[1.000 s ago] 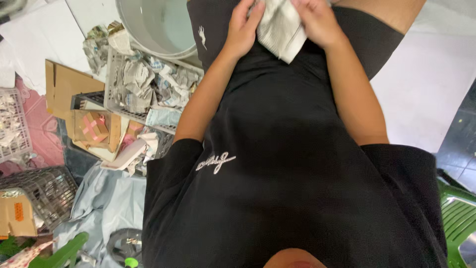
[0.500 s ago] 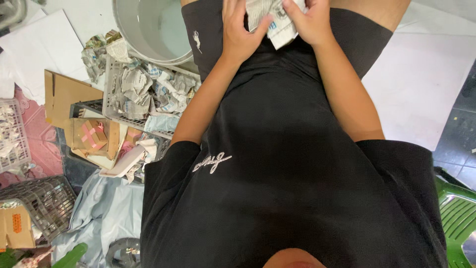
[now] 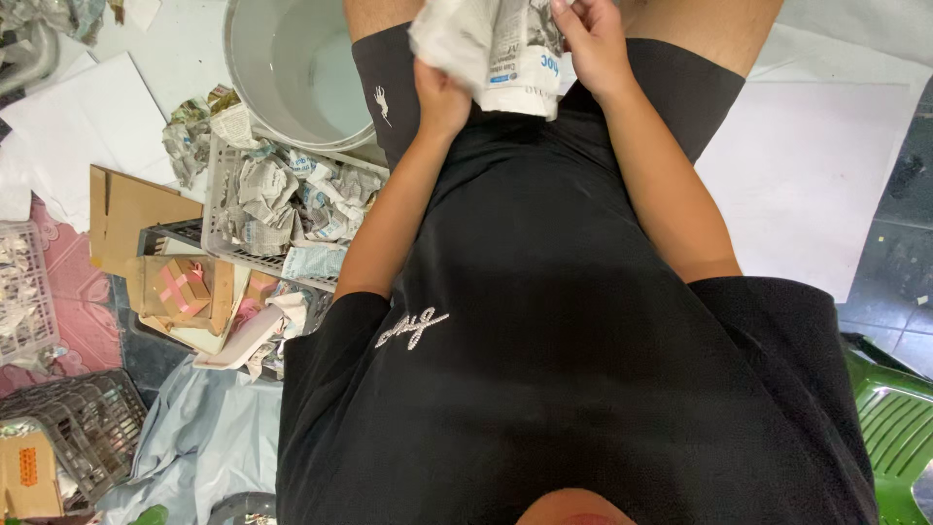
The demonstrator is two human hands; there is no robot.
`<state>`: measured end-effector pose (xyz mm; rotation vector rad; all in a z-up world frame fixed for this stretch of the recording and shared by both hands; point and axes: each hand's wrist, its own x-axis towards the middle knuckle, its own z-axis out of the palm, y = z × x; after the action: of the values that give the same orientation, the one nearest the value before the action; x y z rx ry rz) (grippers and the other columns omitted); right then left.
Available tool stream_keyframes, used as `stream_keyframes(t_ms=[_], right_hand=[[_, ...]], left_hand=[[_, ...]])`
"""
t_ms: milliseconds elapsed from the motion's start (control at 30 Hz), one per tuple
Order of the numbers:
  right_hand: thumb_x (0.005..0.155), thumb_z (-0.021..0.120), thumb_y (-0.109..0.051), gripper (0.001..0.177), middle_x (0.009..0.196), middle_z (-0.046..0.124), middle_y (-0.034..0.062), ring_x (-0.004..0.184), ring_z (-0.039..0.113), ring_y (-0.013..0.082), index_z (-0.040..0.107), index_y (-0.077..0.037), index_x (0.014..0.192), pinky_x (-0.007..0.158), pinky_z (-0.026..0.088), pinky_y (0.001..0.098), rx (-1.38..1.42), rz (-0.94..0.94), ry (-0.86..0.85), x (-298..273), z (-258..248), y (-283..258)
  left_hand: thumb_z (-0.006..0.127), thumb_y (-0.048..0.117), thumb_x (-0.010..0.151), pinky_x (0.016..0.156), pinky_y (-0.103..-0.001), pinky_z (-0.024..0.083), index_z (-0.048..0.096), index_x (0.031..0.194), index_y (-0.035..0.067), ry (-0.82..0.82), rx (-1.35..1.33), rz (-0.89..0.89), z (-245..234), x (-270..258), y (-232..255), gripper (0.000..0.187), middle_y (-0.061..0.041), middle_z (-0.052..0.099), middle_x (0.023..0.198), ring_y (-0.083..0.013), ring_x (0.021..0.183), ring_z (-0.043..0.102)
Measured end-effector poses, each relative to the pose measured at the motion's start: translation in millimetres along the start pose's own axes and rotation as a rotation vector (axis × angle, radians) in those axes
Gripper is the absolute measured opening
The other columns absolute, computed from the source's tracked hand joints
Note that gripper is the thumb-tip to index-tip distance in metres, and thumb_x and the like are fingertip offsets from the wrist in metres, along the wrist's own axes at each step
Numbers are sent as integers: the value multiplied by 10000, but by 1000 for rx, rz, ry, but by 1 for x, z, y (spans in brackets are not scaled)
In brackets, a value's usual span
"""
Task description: The person sits on the floor and wraps small white ceramic bowls with newspaper. They pick up a bowl, cover it with a sheet of newspaper, fold the paper around the bowl, and place the wrapped item on a shelf. The process is repeated for multiple bowls.
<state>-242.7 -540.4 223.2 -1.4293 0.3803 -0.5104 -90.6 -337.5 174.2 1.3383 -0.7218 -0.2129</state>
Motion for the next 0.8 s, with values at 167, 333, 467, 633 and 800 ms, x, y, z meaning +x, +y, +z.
stream_keyframes(t_ms=[167, 333, 467, 633, 800], right_hand=[[1080, 657, -217, 195, 948, 700, 0, 825, 688, 104, 604, -46, 1158, 701, 580, 278, -30, 94, 119, 3, 6, -8], [1078, 774, -283, 399, 1158, 644, 105, 1036, 669, 226, 548, -39, 1298, 838, 574, 365, -734, -339, 85, -14, 16, -29], [888, 802, -342, 649, 1318, 544, 153, 1160, 628, 258, 509, -76, 1403, 957, 559, 369, -568, -404, -334, -27, 32, -61], [822, 928, -413, 940, 1339, 570, 191, 1191, 633, 328, 377, -30, 1480, 1015, 554, 415, -512, -338, -474, -30, 55, -91], [847, 872, -318, 885, 1261, 646, 189, 1122, 663, 336, 365, -10, 1504, 952, 539, 421, -608, -329, -509, -34, 56, -91]], left_hand=[[715, 154, 971, 987, -349, 560, 613, 1288, -9, 73, 114, -60, -17, -8, -36, 371, -107, 698, 1243, -224, 1163, 673], [744, 125, 933, 966, -334, 603, 671, 1189, 26, -46, 97, 161, -4, 3, 21, 284, -39, 756, 1139, -167, 1069, 752], [710, 86, 891, 948, -351, 538, 593, 1204, -8, -161, -2, 232, 11, 18, 91, 347, -107, 636, 1127, -241, 1059, 662], [766, 87, 923, 837, -354, 529, 524, 972, 30, -216, 218, 230, 19, 26, 141, 254, -126, 547, 1025, -286, 926, 600], [804, 108, 857, 780, -338, 517, 523, 939, 20, -176, 268, 276, 22, 31, 151, 305, -121, 524, 994, -263, 881, 593]])
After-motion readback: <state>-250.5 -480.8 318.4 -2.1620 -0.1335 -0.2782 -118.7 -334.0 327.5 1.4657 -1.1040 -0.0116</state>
